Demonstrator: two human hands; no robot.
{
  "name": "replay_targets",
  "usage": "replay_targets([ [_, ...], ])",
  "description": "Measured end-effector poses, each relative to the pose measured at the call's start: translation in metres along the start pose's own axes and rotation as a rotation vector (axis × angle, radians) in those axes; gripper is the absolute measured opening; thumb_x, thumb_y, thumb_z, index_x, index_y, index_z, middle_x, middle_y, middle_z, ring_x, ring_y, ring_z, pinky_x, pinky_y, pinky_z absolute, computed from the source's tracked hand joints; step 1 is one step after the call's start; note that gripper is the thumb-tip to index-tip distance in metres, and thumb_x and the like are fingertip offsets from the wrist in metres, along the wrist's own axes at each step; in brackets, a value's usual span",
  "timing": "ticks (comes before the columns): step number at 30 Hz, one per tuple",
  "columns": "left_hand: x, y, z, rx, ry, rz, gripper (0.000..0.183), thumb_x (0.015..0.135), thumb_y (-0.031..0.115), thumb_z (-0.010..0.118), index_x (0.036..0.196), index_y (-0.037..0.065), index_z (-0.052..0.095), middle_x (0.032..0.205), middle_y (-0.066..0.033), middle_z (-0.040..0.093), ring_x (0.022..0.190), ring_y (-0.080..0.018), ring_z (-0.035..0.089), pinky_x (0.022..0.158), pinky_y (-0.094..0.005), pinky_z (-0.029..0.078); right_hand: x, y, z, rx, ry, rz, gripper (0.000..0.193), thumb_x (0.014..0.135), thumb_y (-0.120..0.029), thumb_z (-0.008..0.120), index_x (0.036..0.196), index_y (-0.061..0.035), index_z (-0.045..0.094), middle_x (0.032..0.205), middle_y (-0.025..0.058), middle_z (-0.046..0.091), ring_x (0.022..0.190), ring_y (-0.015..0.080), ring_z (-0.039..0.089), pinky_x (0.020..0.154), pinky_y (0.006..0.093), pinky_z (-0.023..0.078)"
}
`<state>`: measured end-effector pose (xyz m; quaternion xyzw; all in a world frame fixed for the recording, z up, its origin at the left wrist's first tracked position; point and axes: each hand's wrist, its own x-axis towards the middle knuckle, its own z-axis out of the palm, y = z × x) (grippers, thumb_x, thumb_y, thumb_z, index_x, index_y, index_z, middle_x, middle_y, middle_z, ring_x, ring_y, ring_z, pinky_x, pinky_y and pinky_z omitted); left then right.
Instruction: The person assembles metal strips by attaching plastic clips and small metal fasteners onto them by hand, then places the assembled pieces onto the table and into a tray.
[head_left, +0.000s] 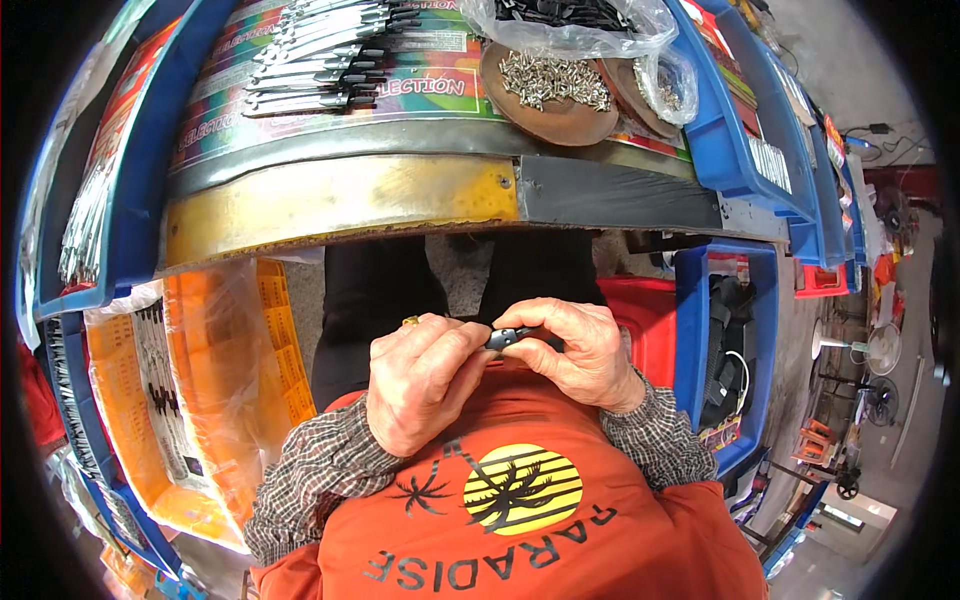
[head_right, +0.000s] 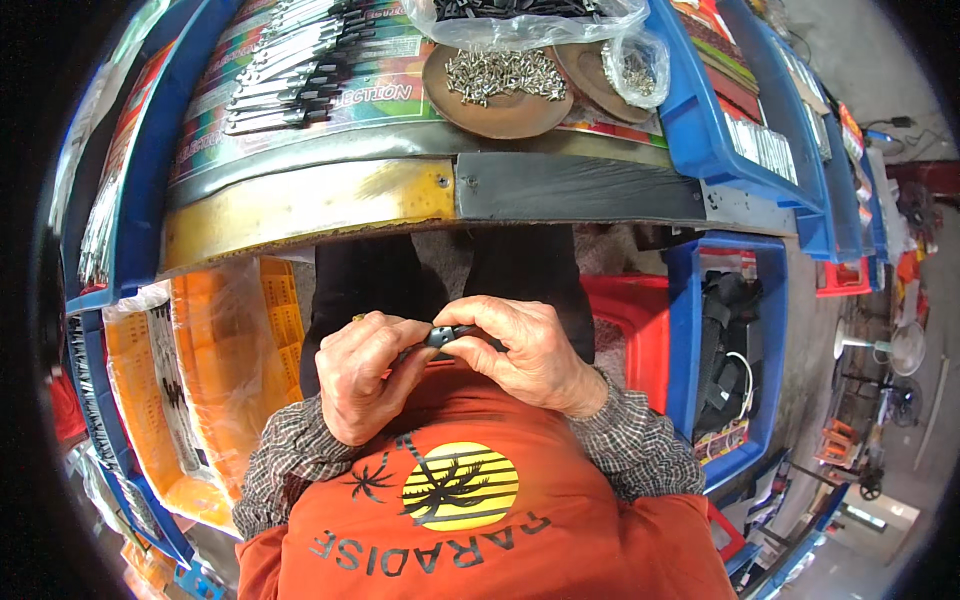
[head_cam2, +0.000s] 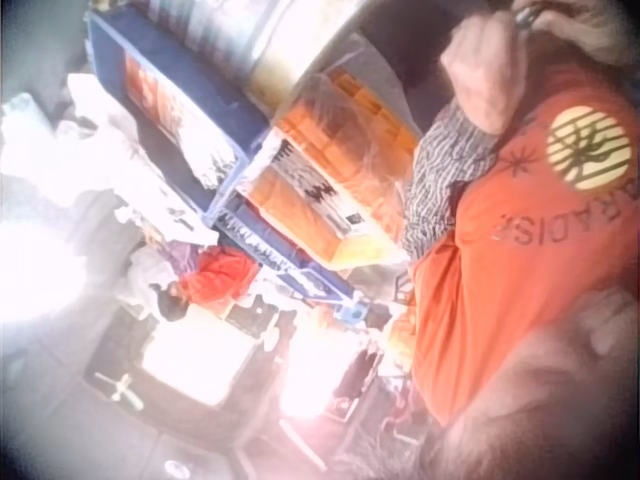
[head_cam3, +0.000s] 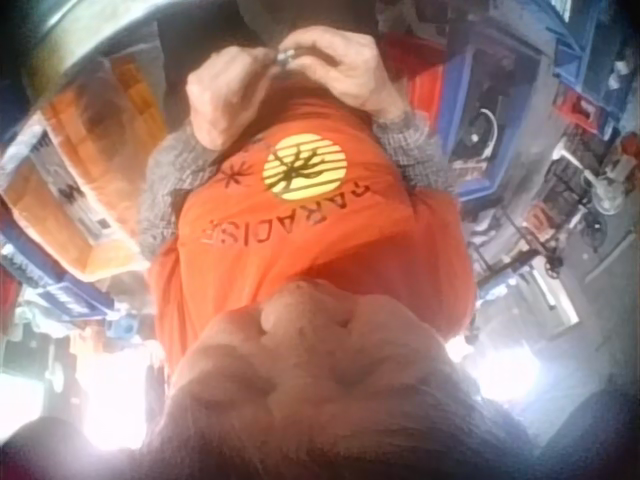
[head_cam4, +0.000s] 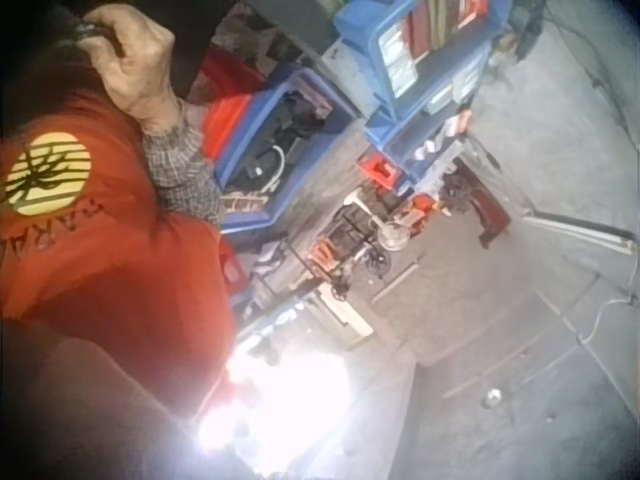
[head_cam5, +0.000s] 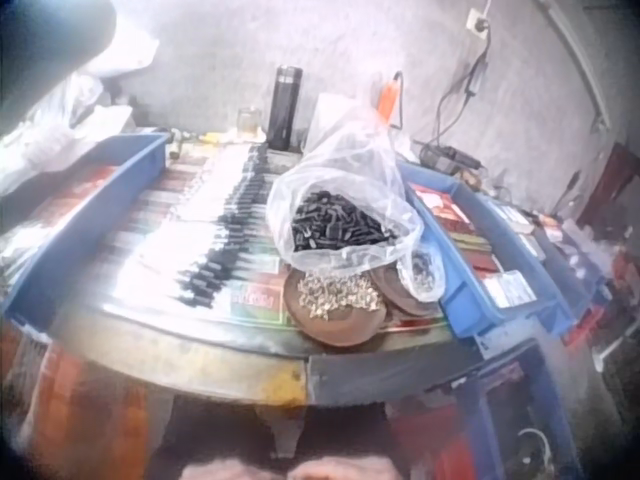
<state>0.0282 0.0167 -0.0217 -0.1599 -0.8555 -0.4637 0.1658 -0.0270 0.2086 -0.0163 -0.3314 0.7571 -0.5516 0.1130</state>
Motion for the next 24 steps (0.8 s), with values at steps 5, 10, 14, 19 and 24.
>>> replay_targets([
  [5,-0.003,0.004,0.001,0.005,0.013,-0.004,0.025,0.067,-0.001,0.075,0.088,0.005,0.063,0.075,-0.0079,0.064,0.062,-0.0232,0.062,0.054,-0.0313,0.047,-0.003,0.002,0.0,-0.021,-0.022,-0.008,0.022,0.082,-0.004,0.071,0.103,-0.0014,0.064,0.088,0.0084,0.068,0.069,0.0149,0.064,0.058,0.0257,0.05],
  [10,-0.006,0.004,0.004,0.026,0.017,0.004,0.025,0.067,-0.001,0.075,0.087,0.004,0.063,0.075,-0.0082,0.064,0.062,-0.0233,0.062,0.054,-0.0315,0.047,-0.007,0.004,0.003,0.022,-0.021,-0.007,0.021,0.083,-0.004,0.071,0.103,-0.0014,0.064,0.088,0.0084,0.068,0.068,0.0143,0.065,0.057,0.0253,0.05],
  [14,-0.005,0.002,0.003,0.023,0.005,0.024,0.025,0.066,-0.001,0.075,0.087,0.004,0.063,0.075,-0.0082,0.064,0.062,-0.0232,0.062,0.054,-0.0318,0.047,-0.009,0.005,0.004,0.086,-0.015,0.042,0.02,0.084,-0.004,0.07,0.103,-0.0011,0.064,0.089,0.0089,0.069,0.07,0.0151,0.066,0.059,0.0255,0.052],
  [19,-0.002,0.001,0.004,0.032,0.007,0.021,0.025,0.067,-0.001,0.074,0.088,0.004,0.063,0.076,-0.008,0.064,0.062,-0.0235,0.062,0.054,-0.0319,0.047,-0.006,0.005,0.002,0.032,-0.009,0.012,0.02,0.084,-0.005,0.07,0.102,-0.0007,0.064,0.09,0.0093,0.069,0.073,0.0162,0.068,0.061,0.0257,0.053],
  [24,0.004,0.002,0.003,0.047,0.036,0.037,0.025,0.067,-0.001,0.074,0.089,0.004,0.063,0.077,-0.0079,0.064,0.062,-0.0237,0.062,0.055,-0.0321,0.048,-0.001,0.004,0.0,0.0,0.051,-0.024,0.022,0.082,-0.004,0.071,0.103,-0.0004,0.064,0.09,0.0097,0.069,0.074,0.017,0.067,0.062,0.0266,0.053],
])
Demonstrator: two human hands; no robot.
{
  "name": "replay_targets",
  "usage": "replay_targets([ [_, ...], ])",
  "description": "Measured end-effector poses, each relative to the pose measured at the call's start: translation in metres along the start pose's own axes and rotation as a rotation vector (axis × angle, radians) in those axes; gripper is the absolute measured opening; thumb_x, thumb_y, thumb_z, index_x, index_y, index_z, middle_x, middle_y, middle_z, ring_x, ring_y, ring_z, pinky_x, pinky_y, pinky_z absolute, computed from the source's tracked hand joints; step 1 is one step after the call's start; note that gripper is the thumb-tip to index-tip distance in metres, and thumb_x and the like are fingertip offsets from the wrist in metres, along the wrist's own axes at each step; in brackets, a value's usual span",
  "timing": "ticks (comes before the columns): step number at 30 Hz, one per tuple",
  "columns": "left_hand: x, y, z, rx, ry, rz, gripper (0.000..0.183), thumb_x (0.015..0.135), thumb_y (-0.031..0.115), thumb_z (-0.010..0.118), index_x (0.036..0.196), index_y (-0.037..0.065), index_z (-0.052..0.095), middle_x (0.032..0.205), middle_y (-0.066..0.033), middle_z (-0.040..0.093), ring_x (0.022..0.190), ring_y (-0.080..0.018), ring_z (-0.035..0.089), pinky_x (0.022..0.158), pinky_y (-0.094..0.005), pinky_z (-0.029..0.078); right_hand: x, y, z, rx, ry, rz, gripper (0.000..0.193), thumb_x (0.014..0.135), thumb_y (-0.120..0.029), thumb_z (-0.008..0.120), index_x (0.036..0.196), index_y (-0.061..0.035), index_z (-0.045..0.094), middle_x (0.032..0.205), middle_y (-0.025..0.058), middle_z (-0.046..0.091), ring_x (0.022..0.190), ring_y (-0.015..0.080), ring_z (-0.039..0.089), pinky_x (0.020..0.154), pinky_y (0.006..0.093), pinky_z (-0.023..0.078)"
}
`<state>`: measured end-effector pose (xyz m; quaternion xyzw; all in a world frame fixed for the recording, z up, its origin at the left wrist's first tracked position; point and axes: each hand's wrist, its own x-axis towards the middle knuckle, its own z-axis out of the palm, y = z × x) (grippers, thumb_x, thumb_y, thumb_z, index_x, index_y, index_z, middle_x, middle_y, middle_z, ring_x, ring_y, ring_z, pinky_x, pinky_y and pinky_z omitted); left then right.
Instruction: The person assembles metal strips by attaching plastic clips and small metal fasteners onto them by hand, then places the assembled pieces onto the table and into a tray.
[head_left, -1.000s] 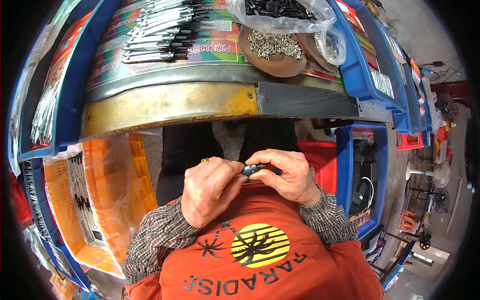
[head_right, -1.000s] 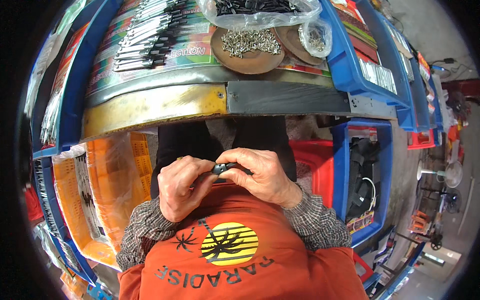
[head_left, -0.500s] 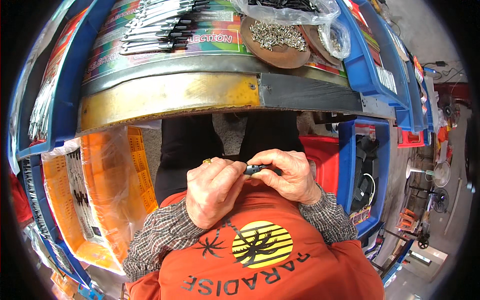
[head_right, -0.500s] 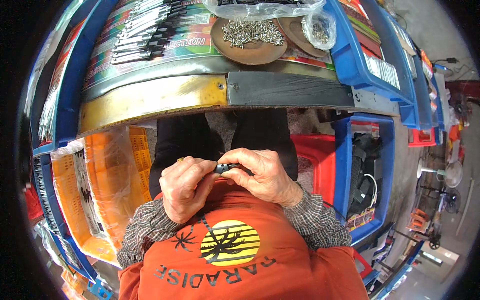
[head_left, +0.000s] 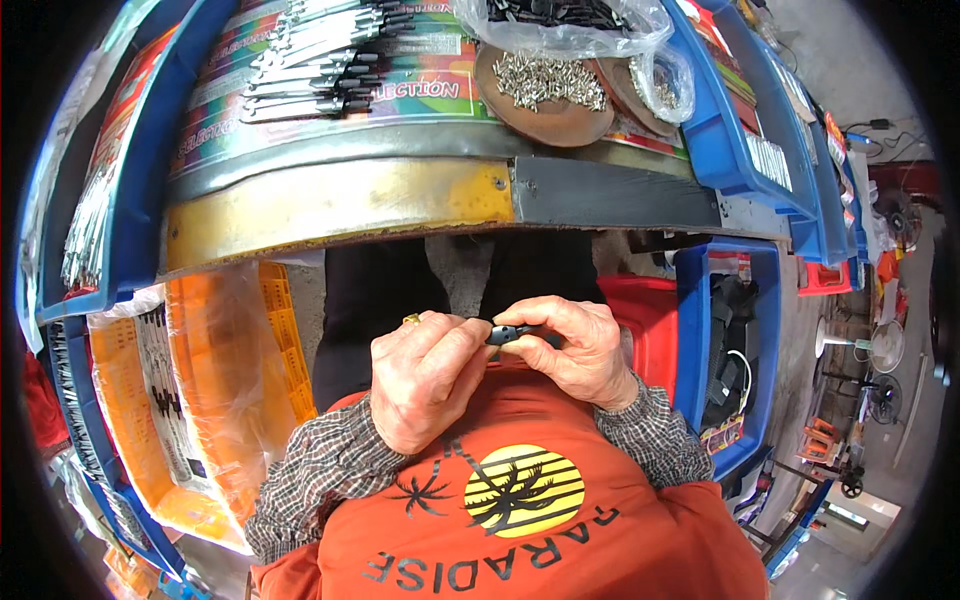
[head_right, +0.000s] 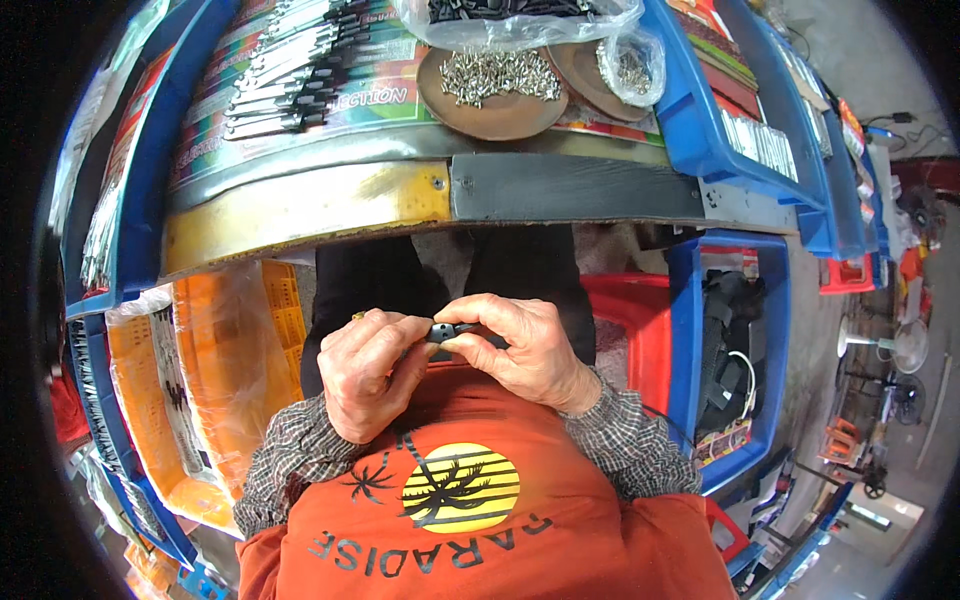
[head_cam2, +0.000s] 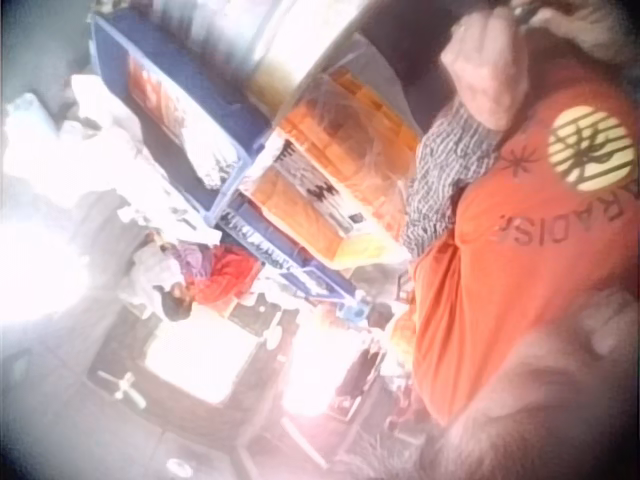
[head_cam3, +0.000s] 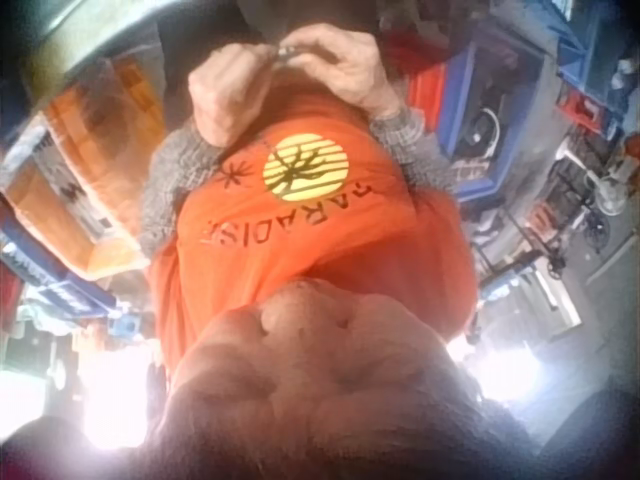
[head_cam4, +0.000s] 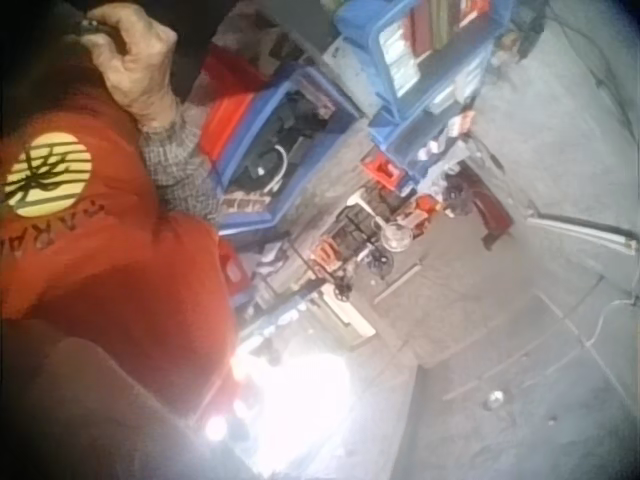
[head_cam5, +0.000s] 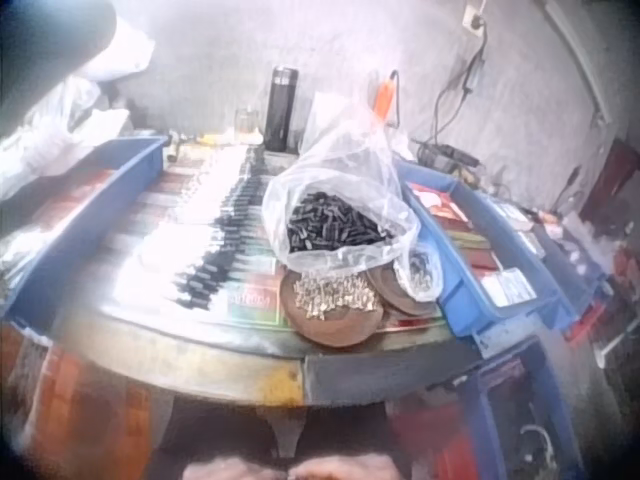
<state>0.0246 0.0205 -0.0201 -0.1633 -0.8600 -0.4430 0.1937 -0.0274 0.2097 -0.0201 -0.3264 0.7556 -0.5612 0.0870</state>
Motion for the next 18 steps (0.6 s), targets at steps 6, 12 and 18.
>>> replay_targets([
  [6,0.016,0.0,-0.012,0.053,-0.015,0.056,0.027,0.066,-0.002,0.074,0.09,0.004,0.063,0.077,-0.0085,0.063,0.063,-0.0239,0.062,0.054,-0.033,0.048,0.024,-0.013,-0.022,-0.089,-0.014,-0.084,0.025,0.08,-0.002,0.073,0.103,0.0003,0.065,0.086,0.0101,0.067,0.071,0.0159,0.066,0.061,0.0266,0.053],
  [12,0.026,-0.004,-0.02,0.063,0.045,0.062,0.025,0.066,-0.004,0.074,0.088,0.004,0.063,0.075,-0.0086,0.063,0.061,-0.0243,0.061,0.054,-0.0328,0.047,0.065,-0.024,-0.049,-0.505,0.273,-0.251,0.02,0.075,-0.002,0.074,0.094,-0.0012,0.065,0.074,0.0072,0.061,0.058,0.018,0.057,0.053,0.0305,0.046],
  [18,0.029,-0.007,-0.028,0.113,0.089,0.015,0.024,0.067,-0.005,0.074,0.086,0.004,0.064,0.073,-0.0077,0.062,0.057,-0.0213,0.058,0.052,-0.0313,0.045,0.096,-0.008,-0.069,-0.876,0.329,-0.264,0.024,0.075,-0.005,0.073,0.098,-0.0006,0.065,0.09,0.0105,0.062,0.083,0.0258,0.057,0.067,0.0356,0.048],
])
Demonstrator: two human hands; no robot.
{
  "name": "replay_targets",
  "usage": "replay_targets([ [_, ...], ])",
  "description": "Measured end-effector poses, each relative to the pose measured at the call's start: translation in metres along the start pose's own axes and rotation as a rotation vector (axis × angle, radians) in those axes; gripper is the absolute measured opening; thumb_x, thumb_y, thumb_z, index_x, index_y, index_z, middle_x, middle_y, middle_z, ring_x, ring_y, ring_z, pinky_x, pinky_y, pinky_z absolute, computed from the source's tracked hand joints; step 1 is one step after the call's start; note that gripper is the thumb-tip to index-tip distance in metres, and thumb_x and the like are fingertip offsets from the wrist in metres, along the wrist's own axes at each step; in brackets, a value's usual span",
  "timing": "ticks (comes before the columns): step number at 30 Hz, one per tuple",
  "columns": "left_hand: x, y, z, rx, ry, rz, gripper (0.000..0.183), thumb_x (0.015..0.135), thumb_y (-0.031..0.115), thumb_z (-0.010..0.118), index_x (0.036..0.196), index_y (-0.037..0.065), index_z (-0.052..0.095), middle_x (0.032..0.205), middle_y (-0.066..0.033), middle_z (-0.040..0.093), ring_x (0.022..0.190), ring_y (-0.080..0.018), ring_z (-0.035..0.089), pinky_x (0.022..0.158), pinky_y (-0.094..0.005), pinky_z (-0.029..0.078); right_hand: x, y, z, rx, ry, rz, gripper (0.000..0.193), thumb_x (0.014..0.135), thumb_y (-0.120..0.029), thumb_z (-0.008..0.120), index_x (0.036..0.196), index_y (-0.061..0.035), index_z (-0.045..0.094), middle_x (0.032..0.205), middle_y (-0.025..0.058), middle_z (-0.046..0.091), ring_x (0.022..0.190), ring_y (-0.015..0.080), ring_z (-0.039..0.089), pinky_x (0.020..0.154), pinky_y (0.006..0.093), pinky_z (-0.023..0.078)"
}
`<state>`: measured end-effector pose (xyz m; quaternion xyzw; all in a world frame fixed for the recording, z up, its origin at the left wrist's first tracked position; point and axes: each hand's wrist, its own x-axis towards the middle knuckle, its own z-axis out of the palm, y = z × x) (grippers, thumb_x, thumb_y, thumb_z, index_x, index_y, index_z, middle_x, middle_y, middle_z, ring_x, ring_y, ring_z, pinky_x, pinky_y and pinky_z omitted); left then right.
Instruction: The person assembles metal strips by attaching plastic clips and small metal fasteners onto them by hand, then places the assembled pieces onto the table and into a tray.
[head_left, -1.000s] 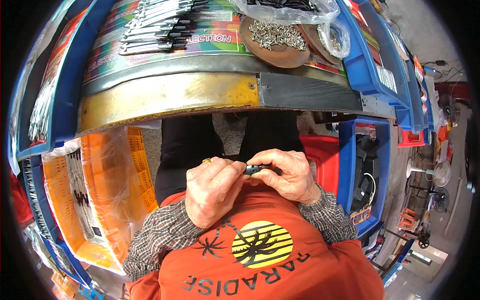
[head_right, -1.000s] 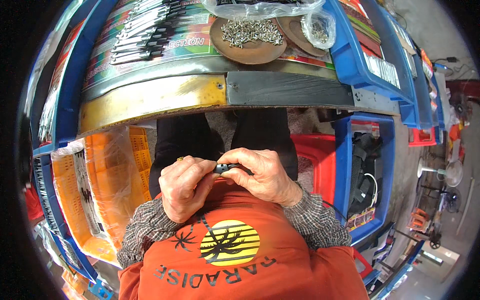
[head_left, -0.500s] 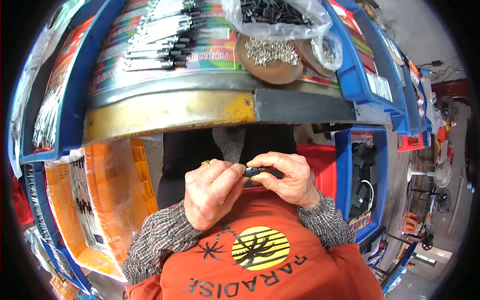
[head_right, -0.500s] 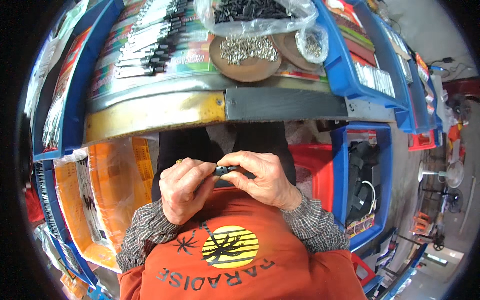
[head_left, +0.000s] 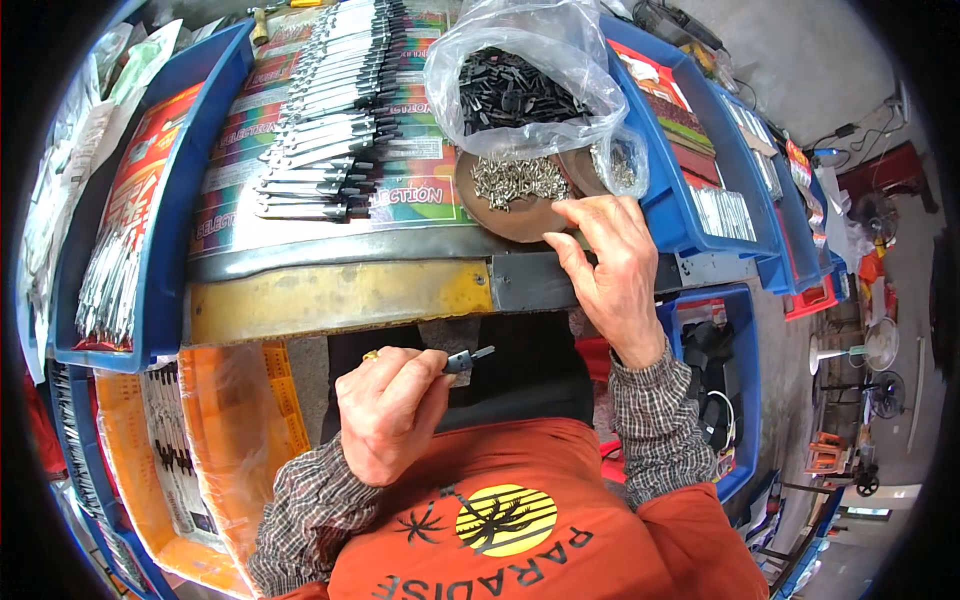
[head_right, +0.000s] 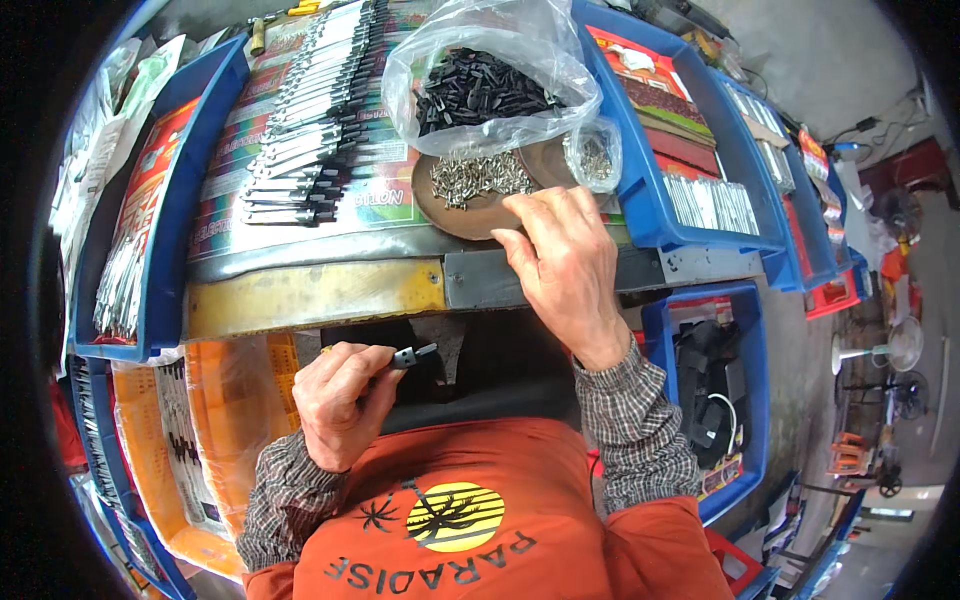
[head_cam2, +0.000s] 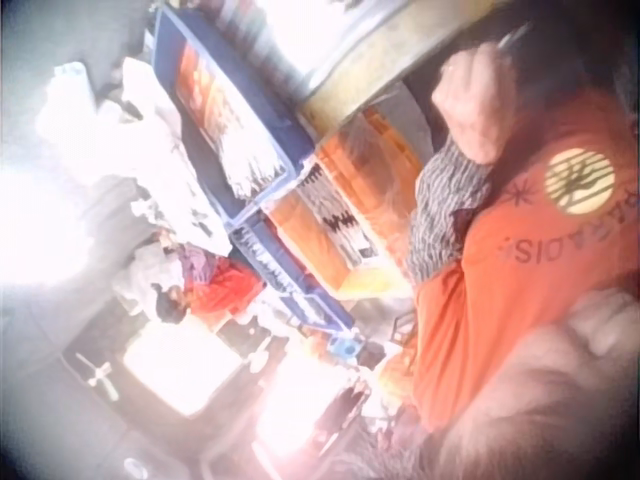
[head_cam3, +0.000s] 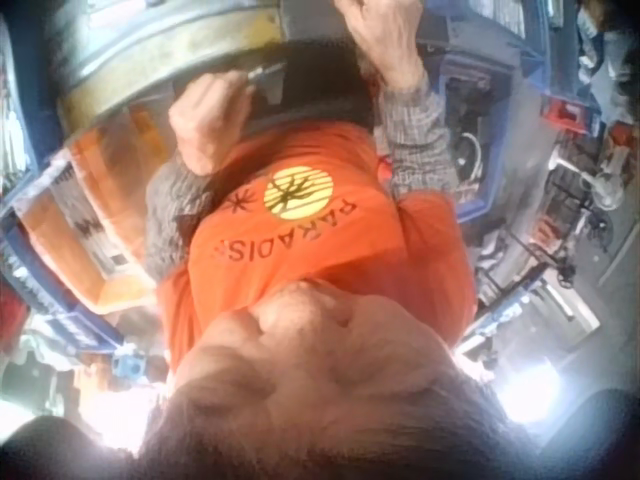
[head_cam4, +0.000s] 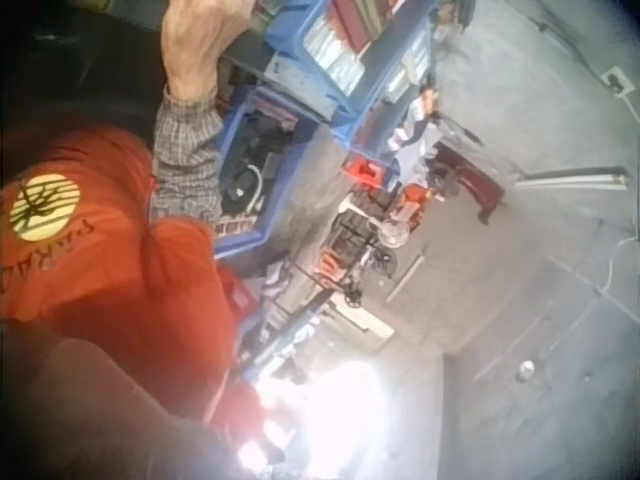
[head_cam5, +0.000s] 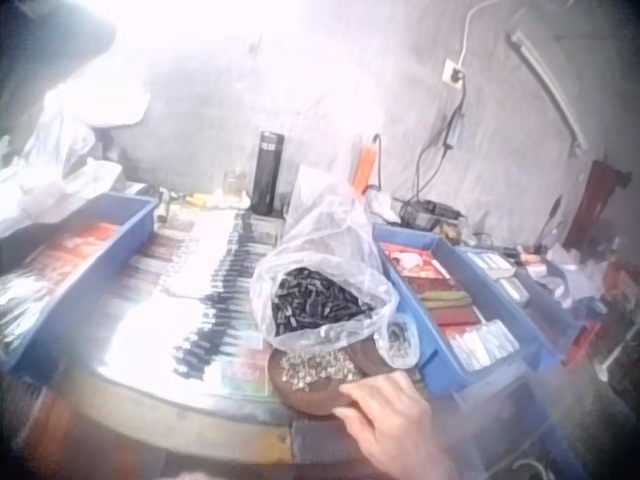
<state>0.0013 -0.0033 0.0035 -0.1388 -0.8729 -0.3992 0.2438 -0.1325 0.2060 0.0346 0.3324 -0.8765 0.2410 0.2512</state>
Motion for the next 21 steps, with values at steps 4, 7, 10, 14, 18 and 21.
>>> replay_targets([
  [4,0.001,-0.0055,-0.0026,0.016,0.016,-0.011,0.022,0.069,-0.004,0.075,0.087,0.004,0.064,0.07,-0.0074,0.062,0.054,-0.02,0.055,0.05,-0.03,0.044,0.0005,0.0078,0.0051,-0.145,-0.003,0.014,0.033,0.073,-0.013,0.075,0.101,-0.0006,0.064,0.096,0.0109,0.058,0.09,0.0298,0.052,0.075,0.0403,0.046],
  [7,0.001,-0.0073,-0.0027,0.011,0.011,-0.028,0.021,0.07,-0.003,0.075,0.087,0.003,0.064,0.069,-0.0075,0.061,0.053,-0.0198,0.055,0.049,-0.0299,0.044,0.0002,0.0077,0.0074,-0.224,-0.012,0.022,0.038,0.073,-0.022,0.076,0.102,0.0004,0.064,0.096,0.0098,0.056,0.091,0.0292,0.05,0.077,0.0404,0.044],
  [10,0.0005,-0.0081,-0.0014,0.007,0.005,-0.033,0.02,0.071,-0.003,0.074,0.087,0.003,0.064,0.069,-0.0077,0.061,0.053,-0.0197,0.055,0.049,-0.0302,0.044,0.0001,0.0055,0.0078,-0.301,-0.044,0.022,0.043,0.074,-0.029,0.075,0.103,0.0014,0.064,0.093,0.0091,0.054,0.09,0.0287,0.048,0.078,0.0402,0.043],
  [14,-0.0005,-0.0085,0.0005,-0.008,-0.003,-0.04,0.019,0.071,-0.003,0.074,0.086,0.003,0.064,0.069,-0.0083,0.06,0.054,-0.02,0.056,0.049,-0.0306,0.044,-0.0002,0.0047,0.008,-0.31,-0.074,0.021,0.045,0.074,-0.032,0.074,0.103,0.002,0.065,0.09,0.0088,0.053,0.088,0.0282,0.047,0.077,0.0401,0.042],
  [18,-0.0025,-0.007,-0.0019,-0.002,-0.075,-0.057,0.025,0.068,-0.003,0.073,0.089,0.002,0.061,0.076,-0.0095,0.062,0.066,-0.0256,0.062,0.057,-0.0346,0.049,-0.0024,0.0047,0.0077,-0.221,-0.072,0.035,0.043,0.074,-0.03,0.074,0.102,0.0018,0.066,0.09,0.0089,0.053,0.088,0.0281,0.047,0.076,0.04,0.042],
  [21,-0.0025,-0.0062,-0.001,0.006,-0.066,-0.047,0.025,0.067,-0.003,0.073,0.088,0.002,0.061,0.075,-0.0093,0.061,0.066,-0.0253,0.062,0.057,-0.0345,0.049,-0.0032,0.0019,0.0064,-0.108,-0.06,0.066,0.038,0.074,-0.025,0.075,0.101,0.0011,0.067,0.09,0.0091,0.053,0.087,0.0279,0.048,0.076,0.0399,0.042],
])
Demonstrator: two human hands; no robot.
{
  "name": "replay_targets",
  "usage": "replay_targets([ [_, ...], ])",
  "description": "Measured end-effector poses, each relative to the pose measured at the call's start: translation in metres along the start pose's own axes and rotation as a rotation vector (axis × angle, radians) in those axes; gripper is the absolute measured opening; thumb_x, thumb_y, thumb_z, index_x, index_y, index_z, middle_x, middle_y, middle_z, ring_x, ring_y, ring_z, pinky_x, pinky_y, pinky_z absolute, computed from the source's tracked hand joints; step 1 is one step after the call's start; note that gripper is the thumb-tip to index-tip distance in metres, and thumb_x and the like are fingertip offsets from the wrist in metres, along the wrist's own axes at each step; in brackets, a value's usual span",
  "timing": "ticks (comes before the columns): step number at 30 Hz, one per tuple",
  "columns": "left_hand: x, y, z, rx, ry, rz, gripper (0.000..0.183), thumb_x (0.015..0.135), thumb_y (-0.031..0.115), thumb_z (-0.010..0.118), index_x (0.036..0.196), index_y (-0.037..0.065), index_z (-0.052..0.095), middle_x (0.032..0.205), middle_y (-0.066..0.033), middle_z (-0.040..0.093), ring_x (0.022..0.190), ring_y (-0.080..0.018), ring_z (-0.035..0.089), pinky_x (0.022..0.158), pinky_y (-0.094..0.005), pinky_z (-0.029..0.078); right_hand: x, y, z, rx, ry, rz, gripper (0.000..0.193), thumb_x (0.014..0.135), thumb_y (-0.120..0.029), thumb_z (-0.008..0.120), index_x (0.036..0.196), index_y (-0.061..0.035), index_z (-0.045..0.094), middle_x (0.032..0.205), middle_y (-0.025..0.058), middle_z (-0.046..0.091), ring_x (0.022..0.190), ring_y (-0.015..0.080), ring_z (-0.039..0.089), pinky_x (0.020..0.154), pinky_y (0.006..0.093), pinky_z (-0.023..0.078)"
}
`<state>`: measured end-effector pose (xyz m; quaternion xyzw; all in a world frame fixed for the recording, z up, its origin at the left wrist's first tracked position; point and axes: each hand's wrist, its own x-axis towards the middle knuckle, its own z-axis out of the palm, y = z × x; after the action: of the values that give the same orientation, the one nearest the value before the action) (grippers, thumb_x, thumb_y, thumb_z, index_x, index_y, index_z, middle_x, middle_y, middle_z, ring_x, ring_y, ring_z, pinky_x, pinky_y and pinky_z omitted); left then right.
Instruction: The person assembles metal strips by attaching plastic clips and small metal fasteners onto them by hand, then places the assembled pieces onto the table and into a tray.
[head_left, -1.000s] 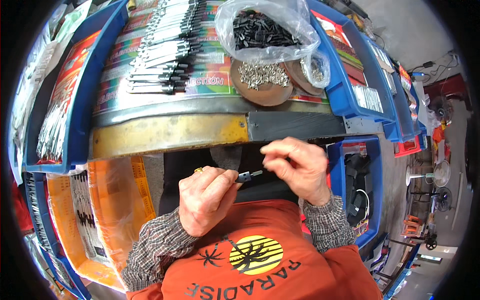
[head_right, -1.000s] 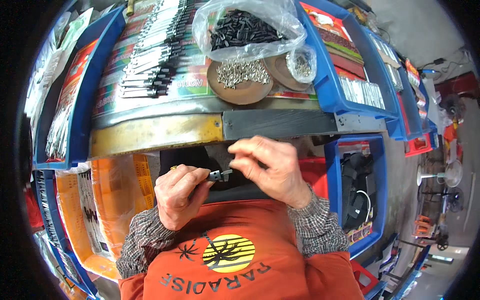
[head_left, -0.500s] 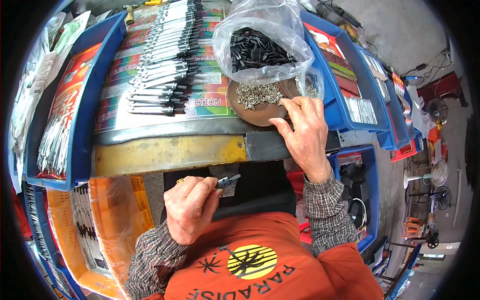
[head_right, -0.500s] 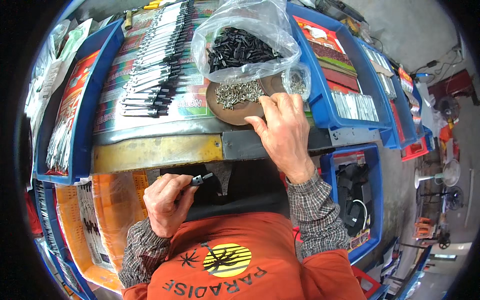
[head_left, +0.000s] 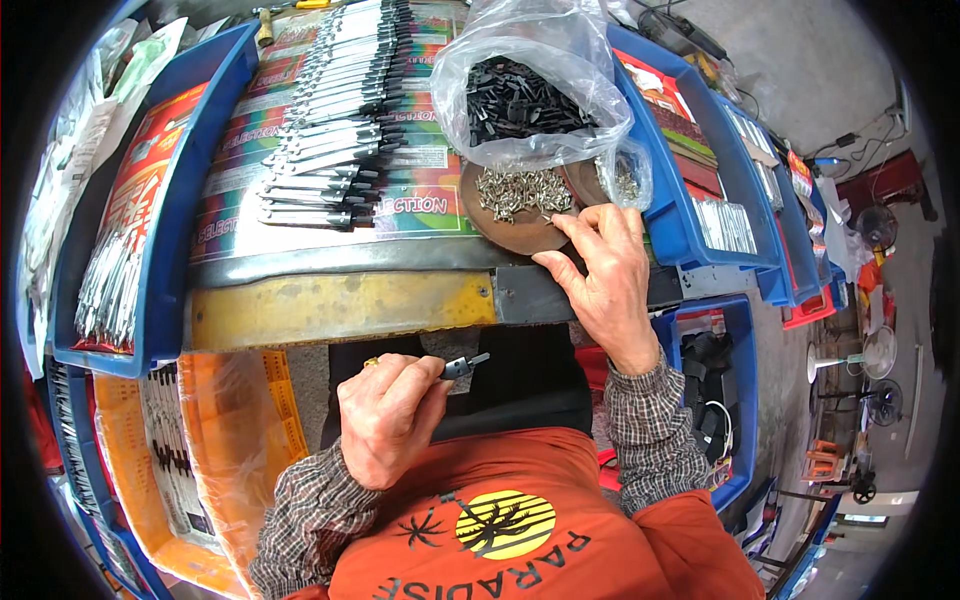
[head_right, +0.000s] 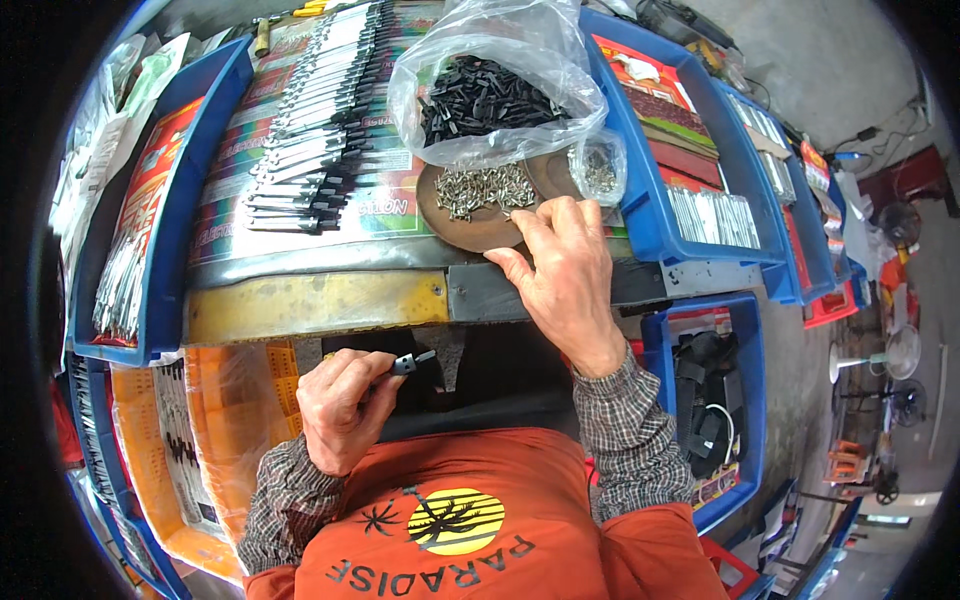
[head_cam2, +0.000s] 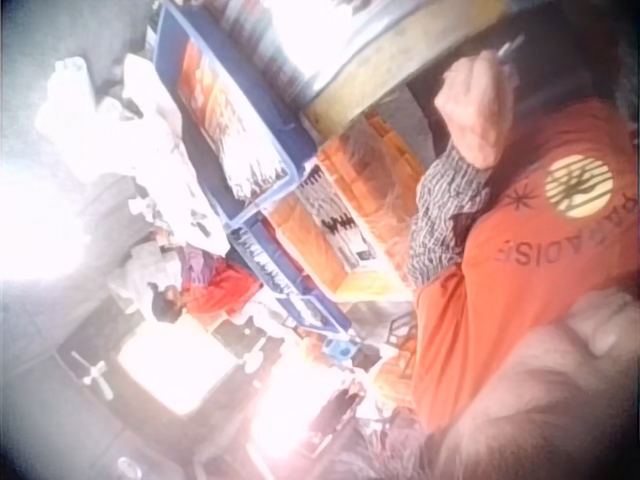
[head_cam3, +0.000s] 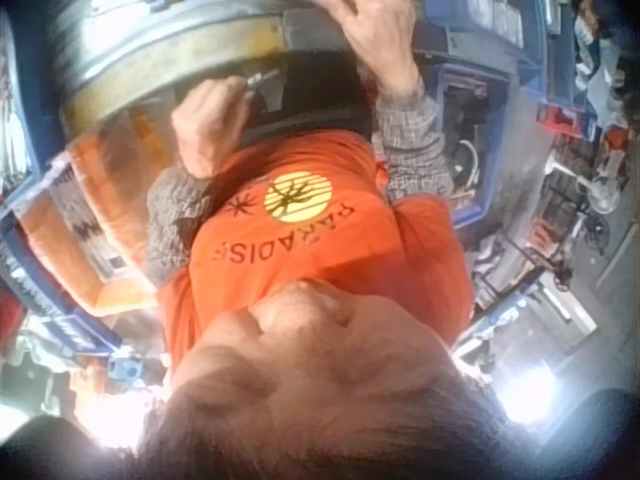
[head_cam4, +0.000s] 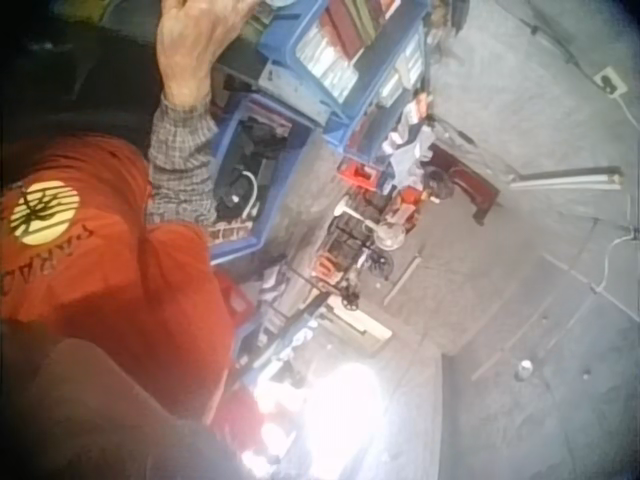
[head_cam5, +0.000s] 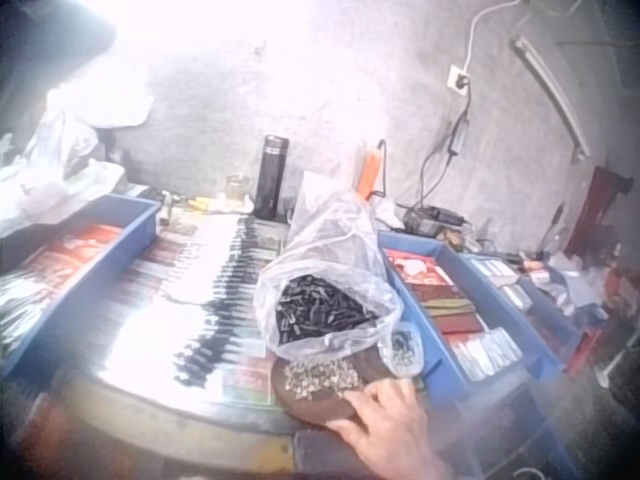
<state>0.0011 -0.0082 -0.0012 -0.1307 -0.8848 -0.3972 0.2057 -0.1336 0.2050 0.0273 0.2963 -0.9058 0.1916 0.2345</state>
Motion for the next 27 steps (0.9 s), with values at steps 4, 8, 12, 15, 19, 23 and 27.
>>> replay_targets([
  [4,0.001,0.001,0.001,0.003,0.0,0.008,0.025,0.067,-0.003,0.073,0.088,0.002,0.061,0.074,-0.0088,0.06,0.065,-0.0249,0.062,0.056,-0.0343,0.049,-0.003,0.003,0.001,0.041,-0.002,0.024,0.032,0.074,-0.018,0.075,0.1,0.0002,0.069,0.088,0.0094,0.054,0.087,0.0262,0.049,0.075,0.0365,0.042],
  [8,0.0,0.002,0.001,0.001,-0.001,0.013,0.025,0.067,-0.003,0.073,0.087,0.002,0.061,0.074,-0.0088,0.06,0.065,-0.025,0.061,0.056,-0.0345,0.048,-0.005,0.003,0.002,0.118,0.021,0.047,0.023,0.074,-0.01,0.074,0.095,-0.0022,0.07,0.086,0.0088,0.055,0.087,0.0252,0.05,0.075,0.0354,0.042],
  [12,0.0,0.004,0.0,0.006,0.002,0.024,0.025,0.067,-0.004,0.073,0.087,0.002,0.061,0.074,-0.009,0.06,0.065,-0.0255,0.061,0.056,-0.0347,0.048,-0.003,0.005,0.002,0.188,0.041,0.023,0.017,0.074,-0.007,0.072,0.09,-0.003,0.071,0.086,0.0084,0.057,0.087,0.0243,0.052,0.074,0.0347,0.043],
  [15,0.0,0.004,0.0,-0.015,0.001,0.024,0.025,0.067,-0.004,0.073,0.087,0.002,0.06,0.074,-0.0092,0.06,0.066,-0.026,0.061,0.057,-0.0347,0.048,-0.002,0.009,0.004,0.266,0.024,0.018,0.013,0.073,-0.002,0.071,0.085,-0.0034,0.067,0.084,0.0077,0.057,0.084,0.0257,0.051,0.075,0.0369,0.043],
  [19,0.001,0.007,-0.001,-0.023,0.016,0.021,0.023,0.068,-0.003,0.073,0.087,0.003,0.062,0.072,-0.0084,0.06,0.061,-0.024,0.058,0.054,-0.0332,0.046,-0.003,0.008,0.004,0.352,0.035,0.022,0.008,0.075,-0.001,0.068,0.082,-0.0028,0.066,0.08,0.0078,0.059,0.081,0.0254,0.053,0.074,0.0358,0.042],
  [23,0.003,0.01,0.0,-0.041,0.019,-0.008,0.02,0.07,-0.003,0.074,0.086,0.003,0.064,0.069,-0.007,0.059,0.054,-0.0202,0.055,0.05,-0.031,0.044,-0.009,-0.006,-0.006,0.397,0.055,0.062,0.006,0.075,-0.001,0.069,0.081,-0.0023,0.066,0.08,0.0078,0.061,0.079,0.0248,0.055,0.072,0.0352,0.044],
  [27,0.003,0.014,-0.001,-0.052,0.004,-0.037,0.019,0.07,-0.002,0.074,0.086,0.003,0.064,0.068,-0.0069,0.058,0.054,-0.0199,0.055,0.05,-0.0313,0.043,-0.024,-0.037,-0.012,0.631,-0.064,0.034,0.007,0.076,-0.003,0.071,0.081,-0.0031,0.067,0.082,0.0077,0.064,0.078,0.0229,0.058,0.071,0.0333,0.047],
])
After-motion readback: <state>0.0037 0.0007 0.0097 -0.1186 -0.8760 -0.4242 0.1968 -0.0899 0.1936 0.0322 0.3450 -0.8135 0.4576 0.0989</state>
